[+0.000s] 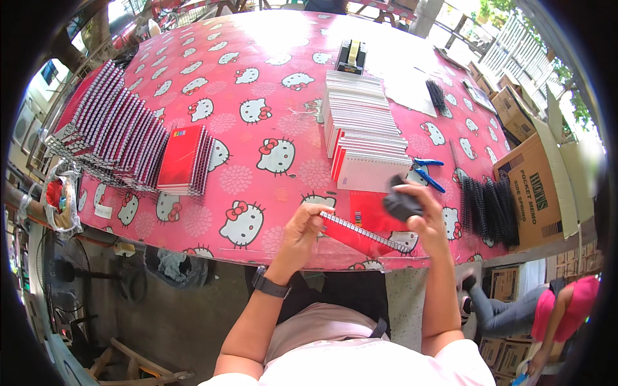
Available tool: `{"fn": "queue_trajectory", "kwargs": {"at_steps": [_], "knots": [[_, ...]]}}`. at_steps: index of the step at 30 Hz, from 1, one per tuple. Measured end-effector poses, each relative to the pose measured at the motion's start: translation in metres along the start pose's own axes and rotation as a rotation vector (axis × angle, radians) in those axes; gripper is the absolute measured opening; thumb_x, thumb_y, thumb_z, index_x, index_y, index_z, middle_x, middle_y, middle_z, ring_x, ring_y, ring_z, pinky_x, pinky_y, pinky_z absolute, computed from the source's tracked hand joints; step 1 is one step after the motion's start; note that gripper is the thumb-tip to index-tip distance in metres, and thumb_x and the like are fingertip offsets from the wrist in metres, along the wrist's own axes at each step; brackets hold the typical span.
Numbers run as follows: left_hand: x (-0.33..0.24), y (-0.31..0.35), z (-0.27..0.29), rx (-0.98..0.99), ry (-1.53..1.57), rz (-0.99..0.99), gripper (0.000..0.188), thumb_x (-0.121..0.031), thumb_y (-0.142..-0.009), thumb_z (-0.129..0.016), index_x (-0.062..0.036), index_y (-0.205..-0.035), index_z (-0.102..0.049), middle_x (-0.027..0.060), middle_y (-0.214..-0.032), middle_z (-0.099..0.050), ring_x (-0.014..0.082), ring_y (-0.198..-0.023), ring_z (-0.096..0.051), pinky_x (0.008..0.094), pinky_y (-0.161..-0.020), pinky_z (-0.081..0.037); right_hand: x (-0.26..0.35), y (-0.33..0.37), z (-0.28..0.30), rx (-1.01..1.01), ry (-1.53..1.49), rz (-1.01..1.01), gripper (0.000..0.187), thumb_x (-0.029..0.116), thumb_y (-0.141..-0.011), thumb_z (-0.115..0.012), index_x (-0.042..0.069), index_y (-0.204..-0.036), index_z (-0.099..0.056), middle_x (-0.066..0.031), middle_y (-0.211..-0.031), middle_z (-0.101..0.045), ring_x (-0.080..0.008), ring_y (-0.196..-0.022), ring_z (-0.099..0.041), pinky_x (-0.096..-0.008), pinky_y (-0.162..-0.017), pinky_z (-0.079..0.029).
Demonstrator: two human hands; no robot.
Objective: The person assembles small red spiral-bound notebooks at a table. They pick up a notebook, insert a black spiral binding, and use a handheld binding tool to secure it. The finished notebooks are stacked on the table.
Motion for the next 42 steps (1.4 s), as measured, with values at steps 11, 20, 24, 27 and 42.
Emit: {"fn": "queue_trajectory", "kwargs": {"at_steps": [11, 20, 24, 27, 42], "knots": [[-0.039, -0.001, -0.015, -0.127, 0.004, -0.003, 0.015, -0.006, -0.089, -0.064, 0.0010, -0.102, -0.066, 0.0041, -0.095, -0.062, 0.0084, -0.084, -0.057, 0.0209, -0.073, -0.048, 0.055, 0.020, 0.011, -0.193, 0.464, 0.077, 0.039, 0.015, -0.073, -0.076, 0.005, -0.108, -0.063, -0.0123, -0.115, -0.061, -0.0293, -0.107, -0.055, -0.0402, -0.092, -0.045], [-0.068, 0.005, -0.021, -0.199, -0.031, -0.067, 0.013, 0.002, -0.084, -0.067, 0.0022, -0.097, -0.065, 0.0077, -0.095, -0.064, 0.0126, -0.086, -0.060, 0.0237, -0.076, -0.048, 0.074, 0.009, -0.058, -0.058, -0.027, 0.111, 0.020, 0.006, -0.079, -0.070, 0.004, -0.097, -0.063, -0.0107, -0.084, -0.062, -0.0245, -0.080, -0.062, -0.0344, -0.067, -0.050], [-0.068, 0.005, -0.022, -0.200, -0.038, -0.052, 0.011, 0.003, -0.085, -0.066, 0.0018, -0.096, -0.065, 0.0078, -0.093, -0.064, 0.0129, -0.085, -0.060, 0.0241, -0.074, -0.048, 0.085, 0.011, -0.062, -0.088, 0.071, 0.271, 0.018, 0.010, -0.080, -0.071, 0.004, -0.093, -0.060, -0.0098, -0.080, -0.059, -0.0263, -0.076, -0.058, -0.0357, -0.066, -0.048], [-0.075, 0.009, -0.025, -0.190, -0.118, -0.114, 0.010, 0.004, -0.085, -0.065, 0.0002, -0.094, -0.064, 0.0082, -0.091, -0.064, 0.0134, -0.083, -0.060, 0.0260, -0.072, -0.049, 0.088, 0.006, -0.061, -0.059, 0.071, 0.316, 0.019, 0.012, -0.080, -0.071, 0.004, -0.090, -0.057, -0.0098, -0.078, -0.055, -0.0274, -0.074, -0.054, -0.0369, -0.064, -0.046], [-0.100, -0.004, 0.025, -0.385, -0.568, -0.160, 0.032, -0.030, -0.102, -0.040, -0.0025, -0.107, -0.056, 0.0086, -0.098, -0.057, 0.0178, -0.087, -0.054, 0.0307, -0.079, -0.044, 0.095, 0.000, -0.076, -0.042, 0.243, 0.280, 0.047, 0.030, -0.085, -0.067, 0.001, -0.119, -0.053, -0.0167, -0.114, -0.056, -0.0319, -0.103, -0.053, -0.0373, -0.081, -0.047]]}}
Point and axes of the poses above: each hand's wrist, its own y-axis away from the middle knuckle, its own z-axis out of the back of the hand, x = y × z, the point moved 7 cm from there along -y, towards the middle knuckle
